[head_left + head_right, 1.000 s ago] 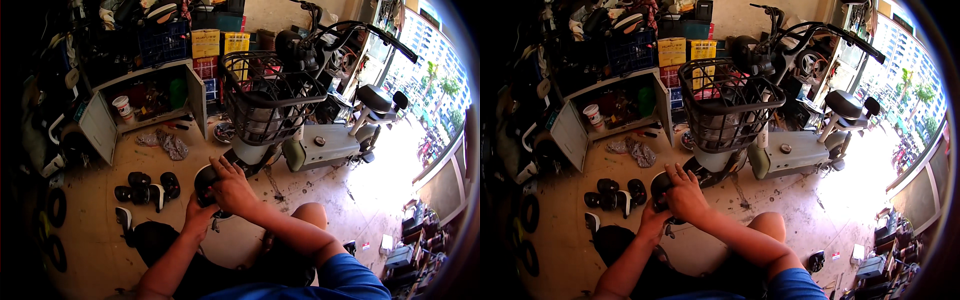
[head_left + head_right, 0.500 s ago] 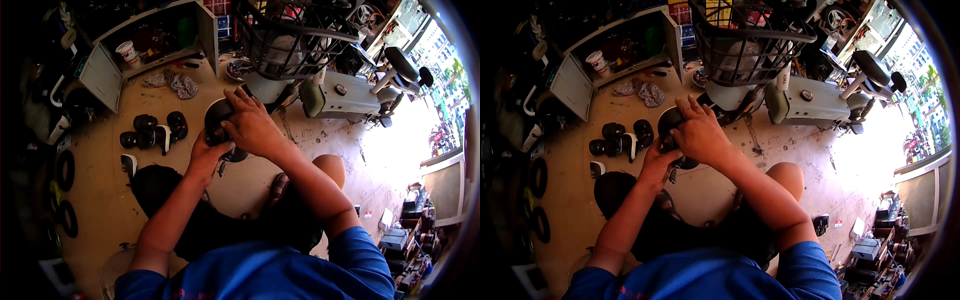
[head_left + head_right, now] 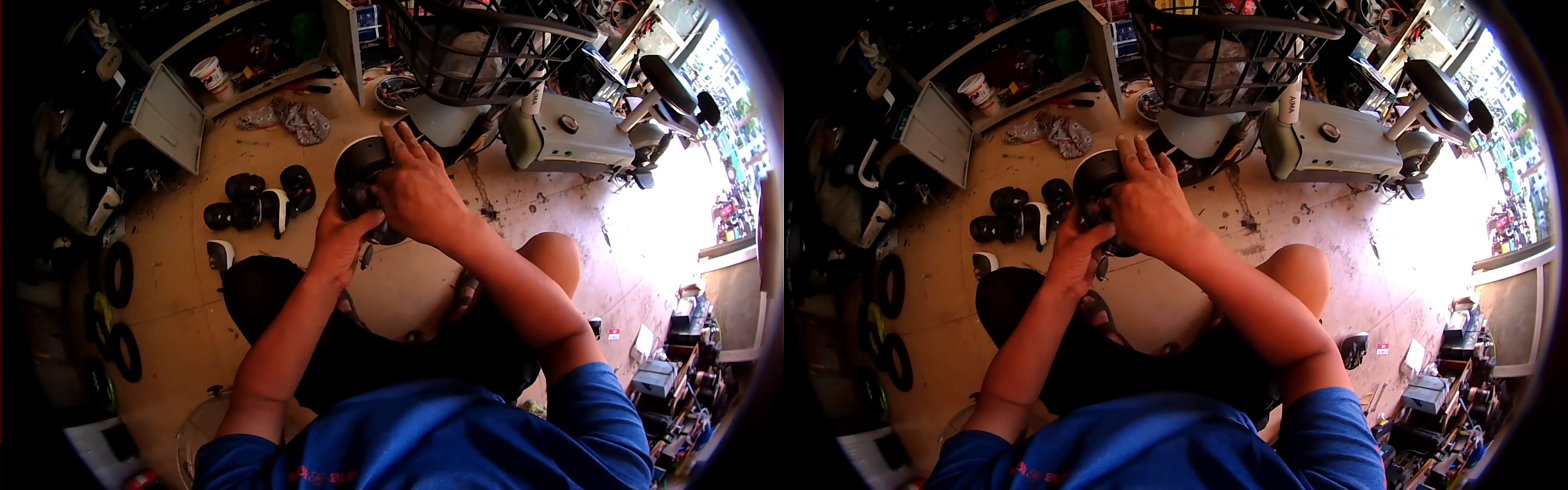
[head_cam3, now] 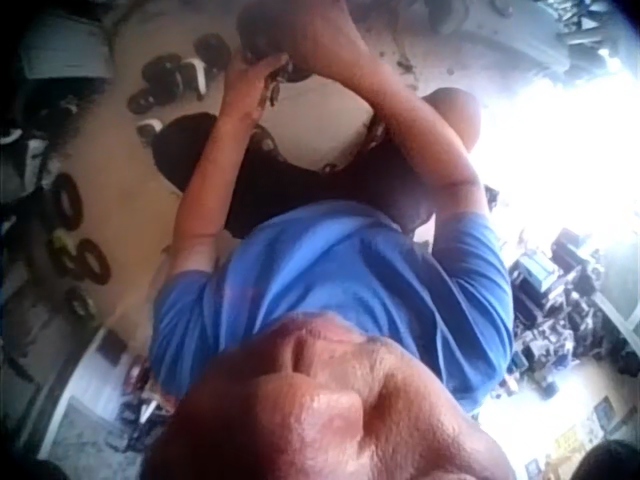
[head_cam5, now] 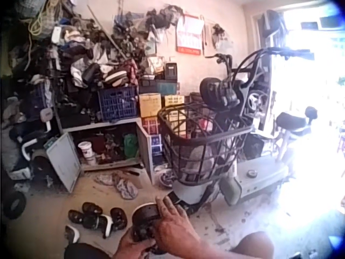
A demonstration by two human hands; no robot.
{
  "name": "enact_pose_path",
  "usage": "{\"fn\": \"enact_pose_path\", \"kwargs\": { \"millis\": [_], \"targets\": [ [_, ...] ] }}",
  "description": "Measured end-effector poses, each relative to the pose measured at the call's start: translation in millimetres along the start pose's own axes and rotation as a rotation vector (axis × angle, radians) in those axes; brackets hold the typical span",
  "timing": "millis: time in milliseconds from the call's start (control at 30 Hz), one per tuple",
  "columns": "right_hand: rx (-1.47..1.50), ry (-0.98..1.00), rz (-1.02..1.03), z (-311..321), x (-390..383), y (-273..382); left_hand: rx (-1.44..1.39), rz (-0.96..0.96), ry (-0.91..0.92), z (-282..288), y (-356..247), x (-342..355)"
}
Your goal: The person disassembles scooter headlight assemblies using a power drill and by hand, removes internal brackets, tests them against the scooter mount and various headlight shells, and fits the components into different housings.
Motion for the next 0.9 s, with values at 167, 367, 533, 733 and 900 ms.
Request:
{"fn": "enact_pose_path", "kwargs": {
  "millis": [167,367,533,733,900],
  "targets": [
    [-0.038,0.141,-0.008,-0.7,-6.0,-1.2,0.026,0.012,-0.011,0.6,7.8,1.3],
    [-0.087,0.258,0.022,11.2,1.3,0.1,0.084,0.058,-0.047,1.6,8.7,7.0],
    [0.26,0.095,-0.033,39.4,3.1,-5.2,0.123,-0.005,-0.093,-3.6,1.3,10.6],
    [0.826,-0.234,-0.515,59.5,-18.4,-40.1,-0.062,-0.036,-0.116,-2.6,-10.8,12.5],
    [1.191,0.042,-0.755,-4.3,-45.9,-50.4,-0.384,0.032,-0.01,3.0,-18.8,12.5]
  ]
}}
Point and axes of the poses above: each hand's wrist, its own x-axis towards the middle knuckle, its own z-axis out of the back of the hand, y = z × x, the point moved 6 cm from there along x, towards the middle knuckle, and after that the axes turned 14 degrees about x, right-handed, at the moved point
